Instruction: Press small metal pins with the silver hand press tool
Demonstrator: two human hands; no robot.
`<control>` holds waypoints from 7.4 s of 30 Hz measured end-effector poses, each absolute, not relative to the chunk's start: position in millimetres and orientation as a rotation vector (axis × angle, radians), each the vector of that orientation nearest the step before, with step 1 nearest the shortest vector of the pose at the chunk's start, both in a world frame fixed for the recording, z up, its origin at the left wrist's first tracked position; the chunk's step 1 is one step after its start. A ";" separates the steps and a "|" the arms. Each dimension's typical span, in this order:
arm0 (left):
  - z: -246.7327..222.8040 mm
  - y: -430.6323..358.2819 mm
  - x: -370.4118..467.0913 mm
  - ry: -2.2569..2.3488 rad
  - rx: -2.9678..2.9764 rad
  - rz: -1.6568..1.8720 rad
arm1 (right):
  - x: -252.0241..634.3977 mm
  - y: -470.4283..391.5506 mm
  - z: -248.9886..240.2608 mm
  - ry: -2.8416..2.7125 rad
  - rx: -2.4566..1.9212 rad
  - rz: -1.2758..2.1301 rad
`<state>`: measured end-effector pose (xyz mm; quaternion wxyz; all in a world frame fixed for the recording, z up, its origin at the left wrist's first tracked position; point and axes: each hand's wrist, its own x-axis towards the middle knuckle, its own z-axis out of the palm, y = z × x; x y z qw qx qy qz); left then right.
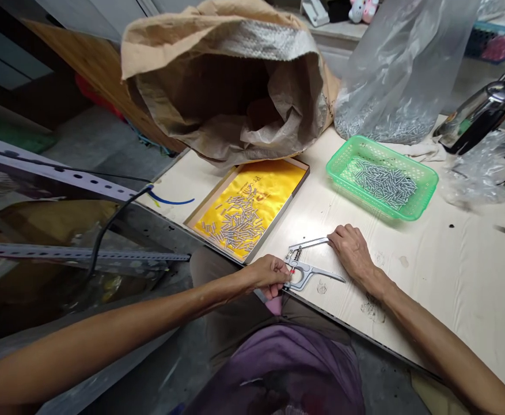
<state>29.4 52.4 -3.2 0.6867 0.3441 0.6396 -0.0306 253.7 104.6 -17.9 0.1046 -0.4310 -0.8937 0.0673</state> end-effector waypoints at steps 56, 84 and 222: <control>-40.9 11.4 104.7 1.299 2.488 0.560 | 264.5 138.1 -10.1 -2.604 -1.223 0.303; -2.1 89.1 -3.8 2.014 2.141 0.777 | 290.8 188.1 80.1 -2.000 -1.510 -0.061; -30.0 45.1 100.8 1.424 2.575 0.450 | 281.1 97.8 -11.1 -2.755 -1.198 0.172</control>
